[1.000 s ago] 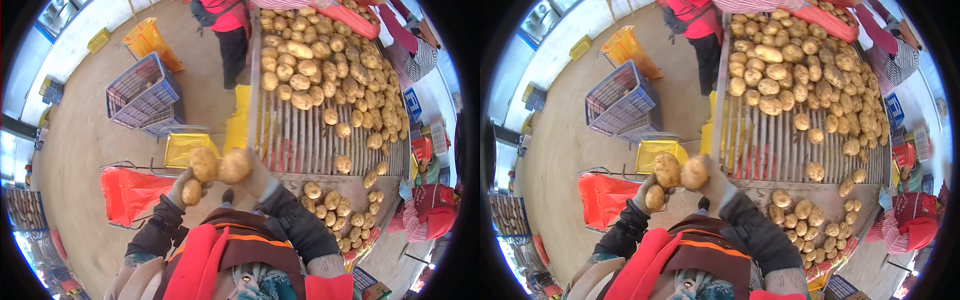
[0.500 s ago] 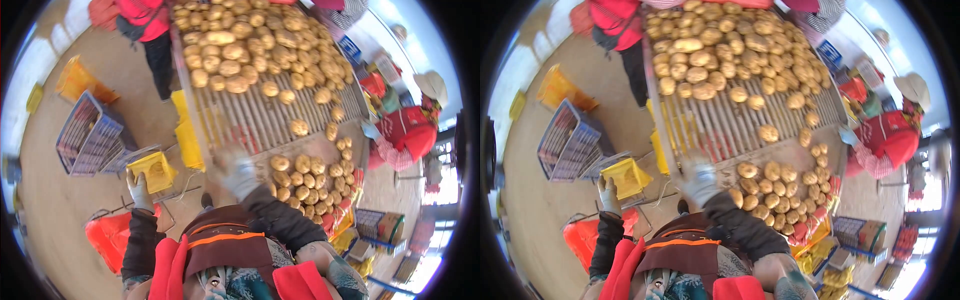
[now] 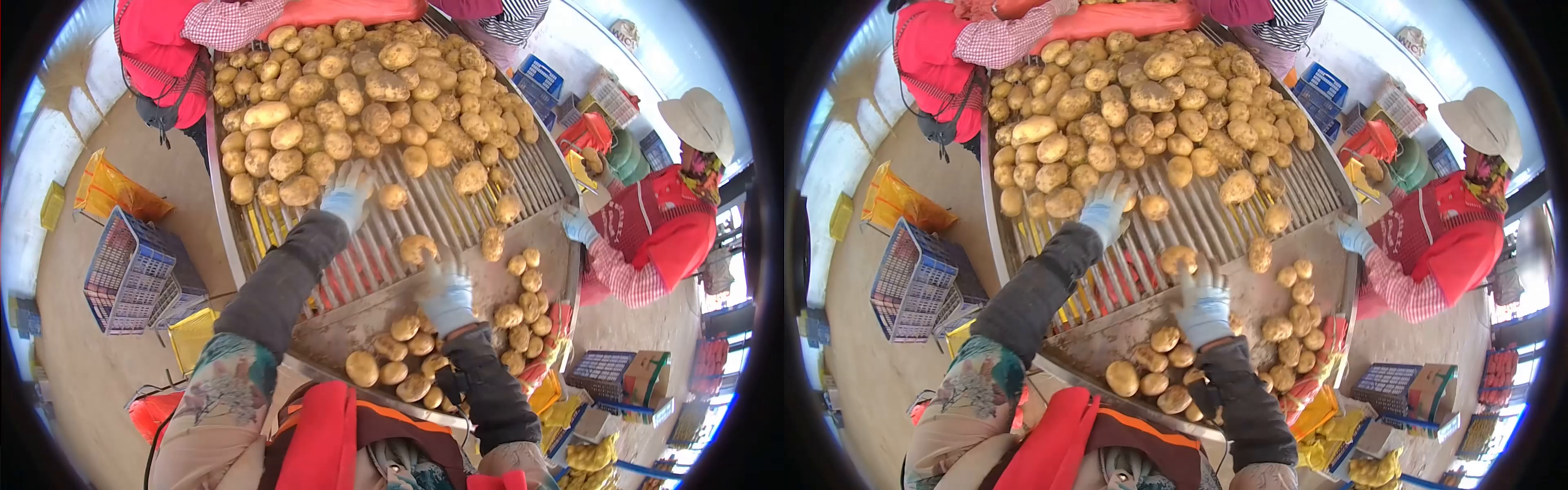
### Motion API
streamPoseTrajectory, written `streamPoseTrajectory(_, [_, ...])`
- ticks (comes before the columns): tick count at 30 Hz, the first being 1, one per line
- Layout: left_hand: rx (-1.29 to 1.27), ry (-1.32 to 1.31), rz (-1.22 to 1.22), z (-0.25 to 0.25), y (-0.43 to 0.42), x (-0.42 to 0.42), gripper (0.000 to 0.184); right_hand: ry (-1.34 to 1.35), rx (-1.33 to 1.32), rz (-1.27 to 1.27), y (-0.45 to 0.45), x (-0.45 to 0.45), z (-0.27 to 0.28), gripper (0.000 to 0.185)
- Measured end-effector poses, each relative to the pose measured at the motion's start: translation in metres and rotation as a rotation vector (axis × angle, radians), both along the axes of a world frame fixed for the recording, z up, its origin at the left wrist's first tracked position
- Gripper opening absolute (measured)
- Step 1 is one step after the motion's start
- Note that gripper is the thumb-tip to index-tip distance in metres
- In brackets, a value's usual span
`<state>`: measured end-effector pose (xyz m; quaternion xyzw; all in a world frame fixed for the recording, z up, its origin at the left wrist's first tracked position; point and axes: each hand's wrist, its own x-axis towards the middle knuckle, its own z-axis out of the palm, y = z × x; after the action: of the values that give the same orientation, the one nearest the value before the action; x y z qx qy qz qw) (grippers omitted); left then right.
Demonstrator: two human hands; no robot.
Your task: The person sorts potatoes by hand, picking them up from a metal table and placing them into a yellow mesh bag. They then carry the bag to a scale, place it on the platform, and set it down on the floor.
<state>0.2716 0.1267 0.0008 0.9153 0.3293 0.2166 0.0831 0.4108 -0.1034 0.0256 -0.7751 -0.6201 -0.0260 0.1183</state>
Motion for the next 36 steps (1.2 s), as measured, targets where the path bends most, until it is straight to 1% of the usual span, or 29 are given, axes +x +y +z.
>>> streamPoseTrajectory(1, [-0.034,0.134,0.003,-0.015,0.011,0.015,0.061,-0.086,0.015,0.023,0.013,0.003,-0.001,0.073])
streamPoseTrajectory(2, [-0.069,0.27,0.007,-0.025,0.02,0.025,0.058,-0.08,0.019,0.032,0.025,0.008,-0.009,0.073])
streamPoseTrajectory(3, [-0.068,0.277,0.017,-0.022,0.022,0.032,0.058,-0.074,-0.007,0.086,0.037,0.014,-0.023,0.08])
streamPoseTrajectory(4, [-0.127,0.303,0.051,-0.02,0.022,0.036,0.054,-0.066,-0.032,0.142,0.048,0.02,-0.035,0.087])
streamPoseTrajectory(5, [-0.186,0.329,0.085,-0.016,0.02,0.038,0.05,-0.053,-0.031,0.152,0.059,0.029,-0.045,0.087])
streamPoseTrajectory(6, [-0.215,0.177,0.042,-0.016,0.014,0.03,0.043,0.119,-0.136,0.078,0.072,0.038,-0.051,0.089])
streamPoseTrajectory(7, [-0.215,0.187,0.057,-0.014,0.007,0.02,0.043,0.287,-0.241,0.005,0.088,0.046,-0.057,0.092])
streamPoseTrajectory(8, [-0.409,-0.048,0.037,-0.013,-0.001,0.009,0.044,0.249,-0.165,-0.008,0.1,0.046,-0.037,0.09])
streamPoseTrajectory(9, [-0.601,-0.287,0.018,-0.009,-0.01,0.0,0.046,0.261,-0.168,0.005,0.116,0.049,-0.021,0.09])
streamPoseTrajectory(11, [-1.54,-0.857,0.234,0.018,-0.035,-0.018,0.048,0.262,-0.378,0.084,0.153,0.055,0.001,0.083])
streamPoseTrajectory(12, [-1.669,-1.055,0.091,0.012,-0.041,-0.031,0.048,0.201,-0.422,0.065,0.169,0.05,0.007,0.078])
streamPoseTrajectory(13, [-1.674,-1.055,0.112,0.003,-0.051,-0.038,0.048,0.137,-0.465,0.044,0.183,0.044,0.01,0.074])
streamPoseTrajectory(14, [-1.809,-1.268,0.167,-0.008,-0.059,-0.041,0.041,0.187,-0.489,0.074,0.197,0.045,-0.008,0.069])
streamPoseTrajectory(15, [-1.935,-1.488,0.218,-0.019,-0.065,-0.046,0.036,0.165,-0.453,0.046,0.205,0.043,-0.015,0.078])
streamPoseTrajectory(16, [-2.145,-1.554,0.262,-0.029,-0.068,-0.051,0.028,0.212,-0.411,0.034,0.2,0.043,-0.021,0.076])
streamPoseTrajectory(18, [-2.169,-1.503,0.242,-0.031,-0.085,-0.059,0.027,0.247,-0.359,0.017,0.19,0.039,-0.014,0.073])
streamPoseTrajectory(20, [-2.222,-1.381,0.194,-0.036,-0.103,-0.071,0.03,0.266,-0.22,0.046,0.181,0.037,-0.028,0.062])
streamPoseTrajectory(21, [-2.225,-1.386,0.189,-0.03,-0.11,-0.075,0.03,0.26,-0.222,0.046,0.175,0.036,-0.036,0.062])
streamPoseTrajectory(23, [-2.202,-1.34,0.152,-0.013,-0.123,-0.088,0.033,0.367,-0.061,0.015,0.165,0.034,-0.043,0.048])
streamPoseTrajectory(24, [-2.152,-1.296,0.134,-0.001,-0.128,-0.097,0.039,0.509,-0.133,-0.054,0.16,0.034,-0.04,0.048])
streamPoseTrajectory(27, [-2.169,-1.286,0.129,-0.008,-0.128,-0.123,0.042,0.233,-0.219,-0.036,0.152,0.016,-0.025,0.056])
streamPoseTrajectory(28, [-2.212,-1.286,0.111,-0.009,-0.13,-0.136,0.044,0.228,-0.214,-0.019,0.158,0.011,-0.026,0.056])
streamPoseTrajectory(29, [-2.192,-1.313,0.117,-0.006,-0.13,-0.149,0.044,0.198,-0.277,-0.045,0.165,0.004,-0.03,0.06])
streamPoseTrajectory(31, [-2.147,-1.205,0.027,0.007,-0.138,-0.176,0.048,0.173,-0.354,-0.038,0.17,-0.013,-0.037,0.063])
streamPoseTrajectory(32, [-2.126,-1.214,0.053,0.019,-0.142,-0.191,0.055,0.27,-0.268,-0.04,0.165,-0.021,-0.038,0.065])
streamPoseTrajectory(33, [-2.11,-1.234,0.07,0.018,-0.144,-0.209,0.055,0.366,-0.178,-0.045,0.162,-0.04,-0.027,0.066])
streamPoseTrajectory(34, [-1.922,-1.172,0.0,0.014,-0.147,-0.228,0.058,0.621,-0.086,-0.103,0.151,-0.067,-0.02,0.057])
streamPoseTrajectory(35, [-1.743,-1.102,-0.061,0.013,-0.153,-0.245,0.061,0.948,-0.213,-0.046,0.14,-0.097,-0.001,0.053])
streamPoseTrajectory(36, [-1.931,-1.346,0.077,0.02,-0.155,-0.261,0.06,1.275,-0.34,0.003,0.128,-0.128,0.011,0.048])
